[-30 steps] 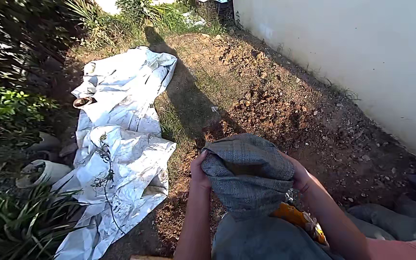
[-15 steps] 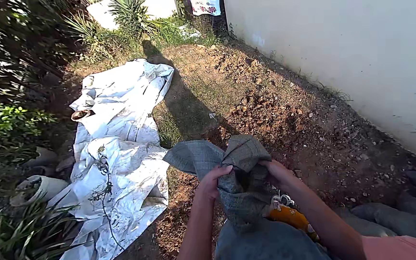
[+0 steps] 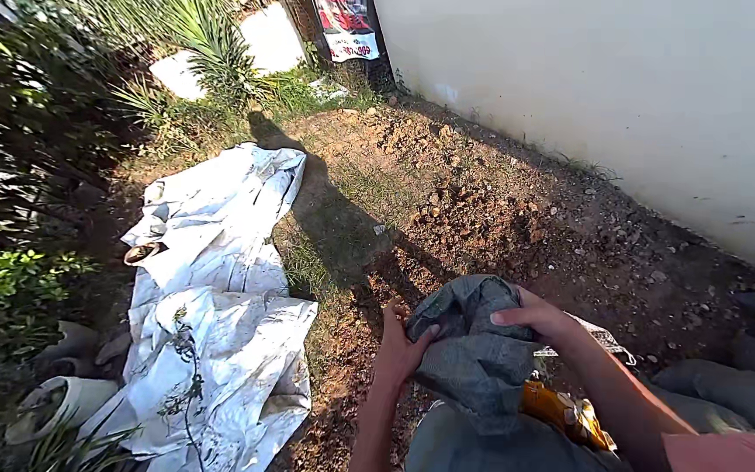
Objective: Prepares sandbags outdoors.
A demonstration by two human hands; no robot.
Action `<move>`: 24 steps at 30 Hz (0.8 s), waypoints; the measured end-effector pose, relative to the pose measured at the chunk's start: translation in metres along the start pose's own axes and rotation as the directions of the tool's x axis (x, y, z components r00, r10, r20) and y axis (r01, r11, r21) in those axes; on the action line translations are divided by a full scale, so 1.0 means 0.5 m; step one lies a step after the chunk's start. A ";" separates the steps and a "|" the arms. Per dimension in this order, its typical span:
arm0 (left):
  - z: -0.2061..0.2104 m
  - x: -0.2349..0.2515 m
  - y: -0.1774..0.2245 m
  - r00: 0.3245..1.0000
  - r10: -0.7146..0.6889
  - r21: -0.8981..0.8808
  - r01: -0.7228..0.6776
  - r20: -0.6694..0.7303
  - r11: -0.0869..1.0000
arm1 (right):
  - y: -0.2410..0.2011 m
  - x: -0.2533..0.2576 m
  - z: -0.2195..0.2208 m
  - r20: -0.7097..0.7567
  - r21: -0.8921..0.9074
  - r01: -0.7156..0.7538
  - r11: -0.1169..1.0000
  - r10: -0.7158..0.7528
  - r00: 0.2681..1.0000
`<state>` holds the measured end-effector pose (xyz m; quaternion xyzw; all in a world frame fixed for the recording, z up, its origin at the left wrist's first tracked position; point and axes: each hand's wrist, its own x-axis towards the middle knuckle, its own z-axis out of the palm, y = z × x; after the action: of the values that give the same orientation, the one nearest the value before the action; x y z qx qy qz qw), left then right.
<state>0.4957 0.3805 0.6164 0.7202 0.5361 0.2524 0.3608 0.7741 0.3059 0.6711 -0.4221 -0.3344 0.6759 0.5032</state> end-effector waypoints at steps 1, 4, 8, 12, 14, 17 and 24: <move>0.007 -0.002 0.002 0.990 0.096 0.041 -0.092 -0.100 0.995 | -0.011 0.002 -0.006 0.041 -0.144 -0.059 0.988 0.066 0.997; 0.017 0.009 0.014 0.987 0.162 0.202 -0.155 -0.018 0.967 | -0.012 -0.001 -0.016 0.249 -0.343 -0.019 0.939 0.110 0.962; 0.072 0.021 0.048 0.992 0.121 0.155 -0.115 -0.034 0.981 | 0.008 -0.002 -0.025 0.495 -0.298 0.164 0.940 0.005 0.869; 0.070 0.051 0.086 0.957 -0.219 -0.097 0.240 0.188 0.966 | 0.009 -0.019 -0.058 0.486 -0.298 0.198 0.934 -0.030 0.873; 0.072 0.059 0.098 0.944 -0.222 -0.103 0.252 0.243 0.962 | 0.010 -0.026 -0.069 0.475 -0.339 0.193 0.921 -0.010 0.880; 0.097 0.057 0.111 0.978 -0.172 -0.256 0.197 0.120 0.946 | 0.016 -0.027 -0.085 0.503 -0.385 0.203 0.900 0.021 0.864; -0.019 0.025 0.207 0.717 -0.496 -0.747 0.639 0.490 0.184 | -0.008 -0.020 -0.154 -0.314 -0.632 -0.122 0.765 -0.109 0.943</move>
<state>0.5533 0.3775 0.7034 0.1831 0.5214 0.2895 0.7815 0.8471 0.2998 0.6446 -0.6776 -0.4544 0.4406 0.3745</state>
